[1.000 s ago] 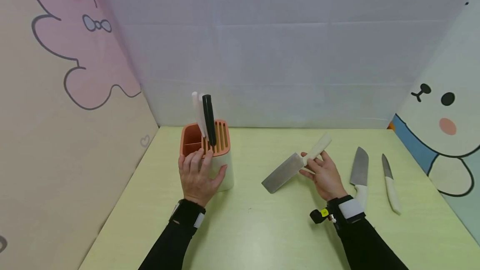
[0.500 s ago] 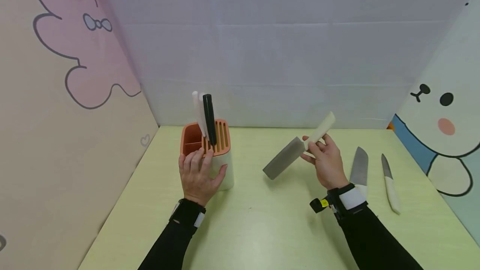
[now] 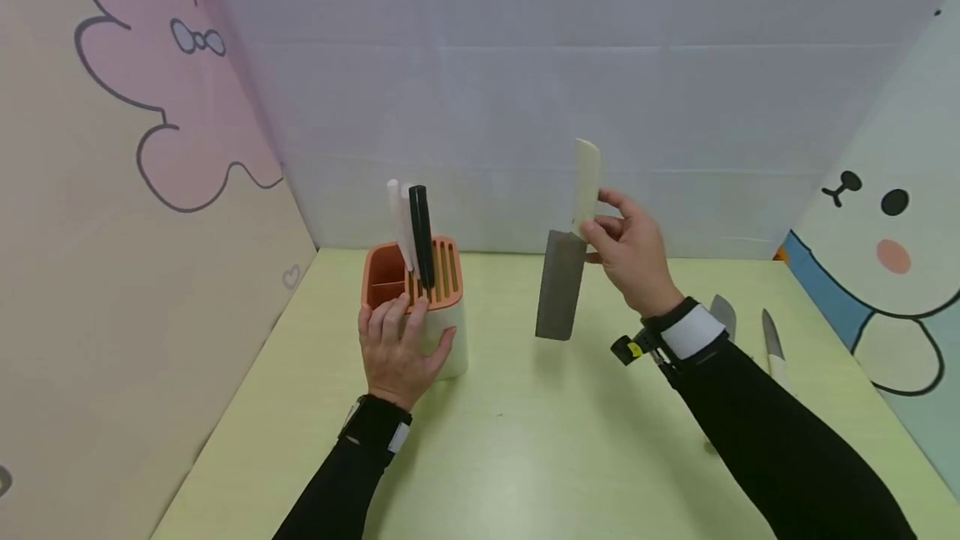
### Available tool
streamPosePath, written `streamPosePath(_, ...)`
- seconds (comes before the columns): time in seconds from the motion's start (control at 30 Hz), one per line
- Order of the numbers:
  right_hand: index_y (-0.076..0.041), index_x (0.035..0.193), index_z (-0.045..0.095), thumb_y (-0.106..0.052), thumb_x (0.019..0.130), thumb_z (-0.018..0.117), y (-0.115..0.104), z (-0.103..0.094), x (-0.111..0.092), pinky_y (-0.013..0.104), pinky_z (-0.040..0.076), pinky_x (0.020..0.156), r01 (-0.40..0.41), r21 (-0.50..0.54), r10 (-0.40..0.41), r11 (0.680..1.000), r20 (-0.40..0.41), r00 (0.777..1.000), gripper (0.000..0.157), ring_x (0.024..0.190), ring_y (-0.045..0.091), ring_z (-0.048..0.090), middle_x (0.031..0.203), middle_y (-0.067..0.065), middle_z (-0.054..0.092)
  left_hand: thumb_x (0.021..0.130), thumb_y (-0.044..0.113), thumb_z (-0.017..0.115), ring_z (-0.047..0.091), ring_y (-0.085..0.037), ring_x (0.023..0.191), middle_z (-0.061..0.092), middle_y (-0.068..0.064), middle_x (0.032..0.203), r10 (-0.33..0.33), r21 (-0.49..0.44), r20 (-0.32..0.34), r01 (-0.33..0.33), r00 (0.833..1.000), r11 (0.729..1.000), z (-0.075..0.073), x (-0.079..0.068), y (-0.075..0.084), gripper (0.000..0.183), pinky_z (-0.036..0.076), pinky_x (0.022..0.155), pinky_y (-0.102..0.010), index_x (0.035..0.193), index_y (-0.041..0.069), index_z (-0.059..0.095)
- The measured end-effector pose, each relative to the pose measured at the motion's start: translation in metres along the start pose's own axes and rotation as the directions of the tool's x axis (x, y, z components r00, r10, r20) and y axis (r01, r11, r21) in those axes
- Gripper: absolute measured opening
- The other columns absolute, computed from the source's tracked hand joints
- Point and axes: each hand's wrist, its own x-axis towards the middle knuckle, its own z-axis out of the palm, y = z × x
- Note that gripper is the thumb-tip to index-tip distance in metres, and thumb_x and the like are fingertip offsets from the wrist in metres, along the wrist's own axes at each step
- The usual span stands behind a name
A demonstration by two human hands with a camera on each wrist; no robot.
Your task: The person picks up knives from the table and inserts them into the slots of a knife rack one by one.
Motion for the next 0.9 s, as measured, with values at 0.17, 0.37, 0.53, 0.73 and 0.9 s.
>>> streamPosePath(0.17,-0.007,0.136,0.042,-0.015,0.094,0.057,-0.006,0.020,0.004,0.028,0.055,0.057,-0.042,0.017,0.041,0.999,0.048,0.998,0.045,0.086,0.024,0.062,0.109,0.022,0.063,0.072,0.040,0.070,0.049,-0.034,0.102,0.056,-0.017,0.116,0.003,-0.004,-0.009,-0.003,1.000,1.000,0.000,0.000,0.000,0.057,0.037,0.090,-0.060,0.117,0.007,0.058)
streamPosePath(0.37,-0.006,0.136,0.043,-0.017,0.094,0.059,-0.010,0.032,0.009,0.028,0.055,0.059,-0.087,0.070,0.081,0.994,0.093,0.992,0.046,0.090,0.024,0.062,0.109,0.020,0.064,0.074,0.041,0.069,0.049,-0.034,0.102,0.055,-0.017,0.115,0.016,0.003,-0.011,-0.016,1.000,1.000,0.000,0.000,0.000,0.056,0.037,0.090,-0.059,0.116,0.007,0.057)
streamPosePath(0.53,-0.005,0.135,0.045,-0.017,0.094,0.059,-0.022,0.037,0.017,0.028,0.053,0.060,-0.142,0.153,0.120,0.978,0.145,0.982,0.045,0.095,0.024,0.060,0.108,0.015,0.065,0.074,0.041,0.069,0.048,-0.033,0.102,0.055,-0.017,0.114,0.022,0.002,-0.008,-0.022,1.000,1.000,0.000,0.000,0.000,0.056,0.036,0.090,-0.059,0.115,0.006,0.057)
streamPosePath(0.73,-0.004,0.132,0.049,-0.021,0.094,0.058,-0.041,0.037,0.028,0.028,0.052,0.065,-0.205,0.245,0.151,0.948,0.220,0.964,0.042,0.097,0.024,0.056,0.111,0.011,0.061,0.074,0.042,0.069,0.048,-0.033,0.102,0.055,-0.017,0.113,0.020,0.007,0.004,-0.020,1.000,1.000,0.000,0.000,0.000,0.056,0.036,0.089,-0.059,0.115,0.006,0.058)
streamPosePath(0.9,-0.003,0.134,0.046,-0.025,0.096,0.054,-0.056,0.036,0.035,0.031,0.049,0.075,-0.284,0.333,0.171,0.899,0.330,0.928,0.045,0.103,0.023,0.051,0.125,0.010,0.048,0.074,0.042,0.069,0.048,-0.033,0.103,0.056,-0.017,0.113,0.015,0.006,0.006,-0.015,1.000,1.000,0.000,0.000,-0.001,0.055,0.036,0.090,-0.059,0.115,0.006,0.058)
